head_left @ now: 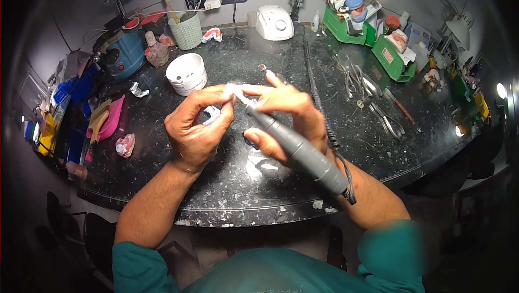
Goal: The person uses a rotary grinding tool to shape and smooth a small white dental prosthesis. They hold the object with their left hand and apply the rotating bit with their right hand, working on various surfaces of the item. The person occasionally pauses to inspect the object before continuing the grinding process.
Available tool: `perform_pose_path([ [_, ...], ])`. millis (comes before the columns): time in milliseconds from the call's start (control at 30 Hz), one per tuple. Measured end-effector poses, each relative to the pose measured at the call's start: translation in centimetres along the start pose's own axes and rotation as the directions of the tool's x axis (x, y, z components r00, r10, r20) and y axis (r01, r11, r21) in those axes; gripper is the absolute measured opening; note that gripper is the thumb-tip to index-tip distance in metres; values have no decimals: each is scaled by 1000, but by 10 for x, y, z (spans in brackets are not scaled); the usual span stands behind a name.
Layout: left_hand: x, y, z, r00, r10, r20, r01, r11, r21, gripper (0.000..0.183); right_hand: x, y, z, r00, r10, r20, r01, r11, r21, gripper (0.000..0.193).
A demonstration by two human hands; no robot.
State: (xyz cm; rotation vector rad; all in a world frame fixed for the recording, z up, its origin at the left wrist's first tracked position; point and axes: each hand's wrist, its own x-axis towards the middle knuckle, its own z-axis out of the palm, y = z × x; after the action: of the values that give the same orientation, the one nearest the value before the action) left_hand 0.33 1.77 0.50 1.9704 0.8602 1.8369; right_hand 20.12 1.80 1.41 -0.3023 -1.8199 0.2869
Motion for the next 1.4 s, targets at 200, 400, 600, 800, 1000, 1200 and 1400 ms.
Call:
perform_pose_path([
  [200, -1, 1, -1, 985, 132, 112, -122, 988, -93, 20, -1, -2, 3, 945, 310, -103, -302, 950, 82, 32],
  [400, 0, 5, 4, 983, 125, 133, -111, 988, -109, 20, 0, -4, 3, 940, 316, -131, -303, 947, 106, 34],
  [600, -5, 17, 12, 963, -237, 127, 266, 910, -319, 19, 2, -4, 2, 942, 280, -186, -277, 960, 41, 34],
  [800, -6, 9, 12, 911, -374, 176, 406, 733, -545, 17, -2, 0, 6, 928, 308, -211, -291, 950, 109, 33],
  [1000, -4, 9, 9, 891, -387, 236, 442, 628, -640, 15, -3, 2, 6, 940, 274, -205, -265, 962, 69, 33],
  [1200, -2, 11, 10, 908, -365, 207, 418, 737, -532, 13, -2, -1, 6, 929, 319, -187, -310, 948, 75, 32],
  [1400, 0, 11, 9, 892, -384, 237, 449, 695, -562, 13, 1, -7, 3, 927, 354, -125, -342, 933, 108, 31],
])
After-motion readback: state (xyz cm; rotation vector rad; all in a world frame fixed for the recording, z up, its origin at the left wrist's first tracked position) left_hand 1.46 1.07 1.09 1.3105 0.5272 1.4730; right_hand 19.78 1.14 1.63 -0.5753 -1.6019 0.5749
